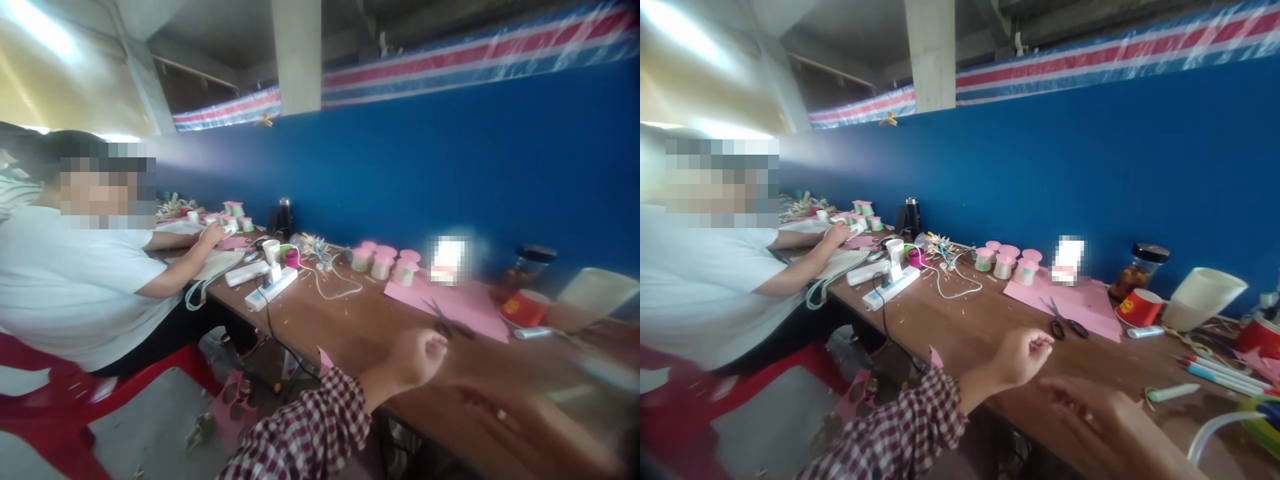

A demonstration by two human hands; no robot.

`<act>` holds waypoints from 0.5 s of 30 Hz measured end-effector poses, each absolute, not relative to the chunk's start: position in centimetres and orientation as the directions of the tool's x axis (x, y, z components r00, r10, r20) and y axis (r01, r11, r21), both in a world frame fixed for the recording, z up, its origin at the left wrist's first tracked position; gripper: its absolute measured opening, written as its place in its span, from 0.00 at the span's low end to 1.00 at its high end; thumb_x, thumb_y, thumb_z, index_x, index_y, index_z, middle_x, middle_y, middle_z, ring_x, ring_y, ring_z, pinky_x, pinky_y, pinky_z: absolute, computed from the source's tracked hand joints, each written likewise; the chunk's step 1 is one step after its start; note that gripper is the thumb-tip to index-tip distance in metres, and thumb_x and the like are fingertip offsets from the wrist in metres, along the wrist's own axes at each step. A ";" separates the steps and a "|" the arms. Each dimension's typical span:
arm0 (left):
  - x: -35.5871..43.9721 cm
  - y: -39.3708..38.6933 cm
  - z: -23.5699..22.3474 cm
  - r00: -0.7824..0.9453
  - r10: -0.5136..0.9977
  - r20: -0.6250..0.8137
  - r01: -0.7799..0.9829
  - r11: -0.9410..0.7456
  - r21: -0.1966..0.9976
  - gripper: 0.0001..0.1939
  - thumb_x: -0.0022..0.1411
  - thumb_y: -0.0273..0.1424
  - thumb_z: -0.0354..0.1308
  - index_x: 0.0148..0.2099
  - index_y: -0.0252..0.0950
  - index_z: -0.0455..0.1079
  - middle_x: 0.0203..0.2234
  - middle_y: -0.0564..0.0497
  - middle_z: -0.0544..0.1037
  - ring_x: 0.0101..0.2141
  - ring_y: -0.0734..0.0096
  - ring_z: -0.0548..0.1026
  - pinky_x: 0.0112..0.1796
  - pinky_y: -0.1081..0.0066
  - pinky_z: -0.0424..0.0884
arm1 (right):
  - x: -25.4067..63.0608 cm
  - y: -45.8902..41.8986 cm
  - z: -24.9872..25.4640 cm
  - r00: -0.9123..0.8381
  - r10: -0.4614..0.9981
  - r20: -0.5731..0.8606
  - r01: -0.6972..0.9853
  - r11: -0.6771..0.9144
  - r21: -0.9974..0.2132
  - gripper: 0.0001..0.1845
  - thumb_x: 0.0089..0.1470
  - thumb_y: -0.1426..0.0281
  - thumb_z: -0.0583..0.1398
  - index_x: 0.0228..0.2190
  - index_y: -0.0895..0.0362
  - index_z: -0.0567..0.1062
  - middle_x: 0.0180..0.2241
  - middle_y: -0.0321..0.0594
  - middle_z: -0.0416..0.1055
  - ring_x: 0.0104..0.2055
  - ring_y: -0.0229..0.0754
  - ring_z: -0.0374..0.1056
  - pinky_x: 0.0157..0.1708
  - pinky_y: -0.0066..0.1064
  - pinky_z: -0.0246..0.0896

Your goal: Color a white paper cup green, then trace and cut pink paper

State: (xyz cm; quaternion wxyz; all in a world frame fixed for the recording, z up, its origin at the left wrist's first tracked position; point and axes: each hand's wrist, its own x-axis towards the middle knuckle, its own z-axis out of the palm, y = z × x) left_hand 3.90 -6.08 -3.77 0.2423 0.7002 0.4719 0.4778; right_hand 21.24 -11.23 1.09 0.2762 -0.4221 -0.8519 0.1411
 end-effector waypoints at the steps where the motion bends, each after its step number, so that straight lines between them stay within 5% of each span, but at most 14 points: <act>1: 4.2 -5.4 -4.0 0.061 0.889 0.455 0.429 -0.434 0.792 0.14 0.59 0.32 0.52 0.44 0.32 0.73 0.36 0.44 0.80 0.35 0.66 0.77 0.41 0.68 0.72 | 21.6 -10.1 1.7 -0.571 0.773 0.278 0.605 0.625 -0.494 0.17 0.52 0.54 0.56 0.34 0.49 0.80 0.34 0.41 0.79 0.35 0.49 0.75 0.31 0.29 0.71; 3: 4.4 -4.5 -4.2 -0.001 0.889 0.459 0.440 -0.412 0.798 0.15 0.60 0.31 0.51 0.46 0.33 0.72 0.37 0.44 0.79 0.36 0.66 0.76 0.42 0.66 0.72 | 22.3 -7.7 2.9 -0.578 0.777 0.251 0.597 0.611 -0.519 0.16 0.53 0.57 0.57 0.38 0.50 0.79 0.40 0.42 0.77 0.41 0.50 0.74 0.37 0.30 0.70; 9: 3.9 -3.4 -4.3 -0.221 0.888 0.403 0.485 -0.258 0.835 0.18 0.63 0.32 0.46 0.53 0.35 0.65 0.39 0.46 0.76 0.39 0.67 0.74 0.44 0.67 0.70 | 22.6 -2.7 3.4 -0.491 0.818 0.301 0.690 0.576 -0.439 0.14 0.54 0.61 0.57 0.37 0.52 0.78 0.37 0.42 0.78 0.38 0.46 0.74 0.35 0.28 0.66; 15: 4.1 -4.0 -4.5 -0.117 0.856 0.503 0.521 -0.378 0.765 0.16 0.63 0.31 0.46 0.51 0.38 0.65 0.38 0.49 0.75 0.37 0.69 0.72 0.44 0.68 0.69 | 22.1 1.2 1.7 -0.463 0.824 0.326 0.802 0.546 -0.242 0.17 0.56 0.62 0.53 0.37 0.56 0.78 0.35 0.45 0.78 0.35 0.45 0.74 0.31 0.27 0.62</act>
